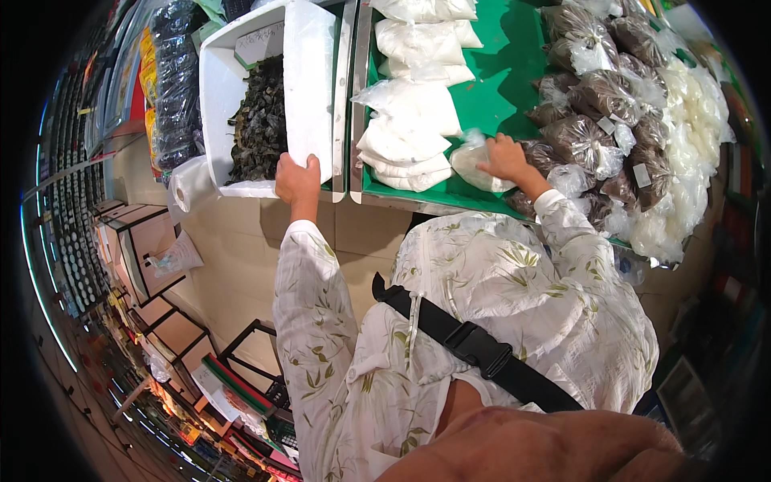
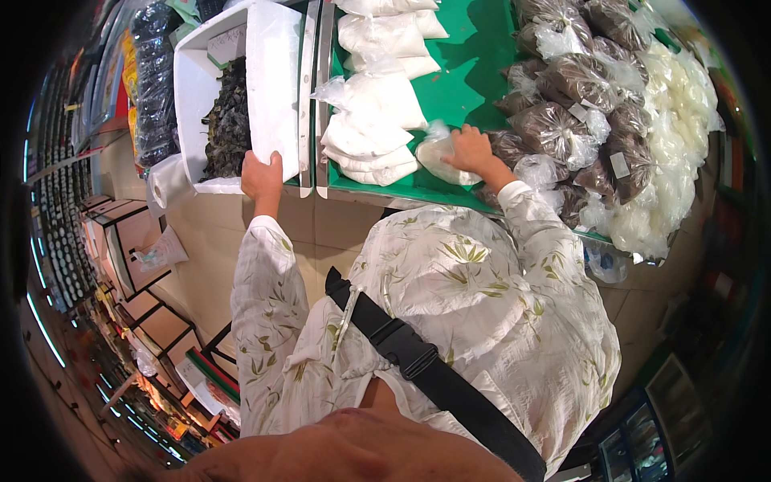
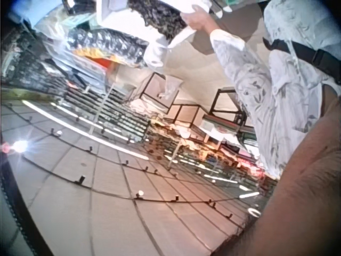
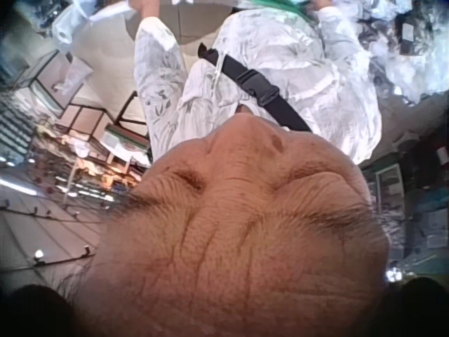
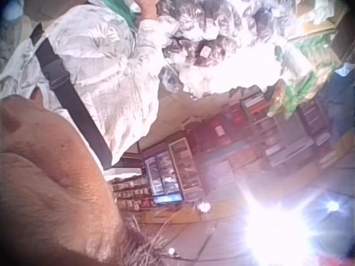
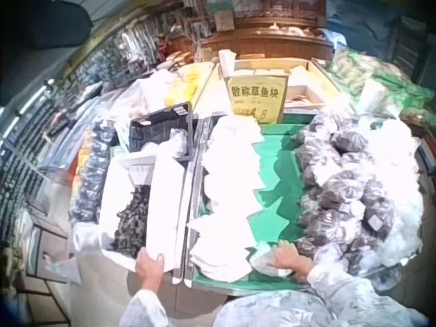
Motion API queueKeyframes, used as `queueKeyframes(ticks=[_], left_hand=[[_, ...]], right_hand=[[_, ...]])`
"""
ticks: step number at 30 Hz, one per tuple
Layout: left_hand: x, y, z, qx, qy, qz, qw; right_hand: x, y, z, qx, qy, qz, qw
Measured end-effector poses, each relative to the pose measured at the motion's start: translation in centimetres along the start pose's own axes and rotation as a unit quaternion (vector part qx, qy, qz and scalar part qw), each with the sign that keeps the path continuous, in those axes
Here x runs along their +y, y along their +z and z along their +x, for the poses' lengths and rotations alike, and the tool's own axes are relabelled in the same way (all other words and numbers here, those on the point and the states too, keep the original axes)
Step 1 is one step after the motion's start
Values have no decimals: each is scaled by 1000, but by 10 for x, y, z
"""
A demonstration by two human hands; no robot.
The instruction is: The person sorts and arranges small white and brown plastic bags containing grocery items on a display table by hand.
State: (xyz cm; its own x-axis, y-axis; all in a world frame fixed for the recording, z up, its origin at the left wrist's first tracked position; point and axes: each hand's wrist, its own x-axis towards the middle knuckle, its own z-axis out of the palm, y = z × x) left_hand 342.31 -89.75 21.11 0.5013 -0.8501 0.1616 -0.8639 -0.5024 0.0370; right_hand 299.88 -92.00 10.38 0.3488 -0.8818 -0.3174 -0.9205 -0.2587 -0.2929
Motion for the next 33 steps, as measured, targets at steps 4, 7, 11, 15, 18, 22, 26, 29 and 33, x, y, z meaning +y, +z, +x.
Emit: queueKeyframes(ticks=[4, 7, 11, 15, 18, 22, 26, 29, 33], left_hand=[[2, -4, -1, -5, -7, 18, 1000], [3, -4, -1, -5, -12, 9, 1000], [3, -3, -1, 2, 1, 5, 1000], [1, -3, -3, -3, -8, 19, 1000], [3, -5, -2, -6, -10, 19, 1000], [3, -5, -4, -10, -11, 19, 1000], [4, -7, -4, -12, -12, 12, 1000], [6, -6, -2, -6, -3, 15, 1000], [1, -1, -3, 6, -4, 20, 1000]], right_hand=[[-10, 15, -18, 77, -32, 9, 996], [0, 32, -23, 158, -75, 18, 984], [12, 49, -23, 238, -110, 10, 965], [8, 35, -37, 226, -105, 70, 966], [12, 38, -44, 246, -92, 145, 954], [8, 20, -46, 220, -135, 124, 958], [-1, 8, -47, 150, -91, 62, 982], [8, 25, -39, 132, -89, 57, 986], [16, 41, -27, 213, -135, 177, 951]])
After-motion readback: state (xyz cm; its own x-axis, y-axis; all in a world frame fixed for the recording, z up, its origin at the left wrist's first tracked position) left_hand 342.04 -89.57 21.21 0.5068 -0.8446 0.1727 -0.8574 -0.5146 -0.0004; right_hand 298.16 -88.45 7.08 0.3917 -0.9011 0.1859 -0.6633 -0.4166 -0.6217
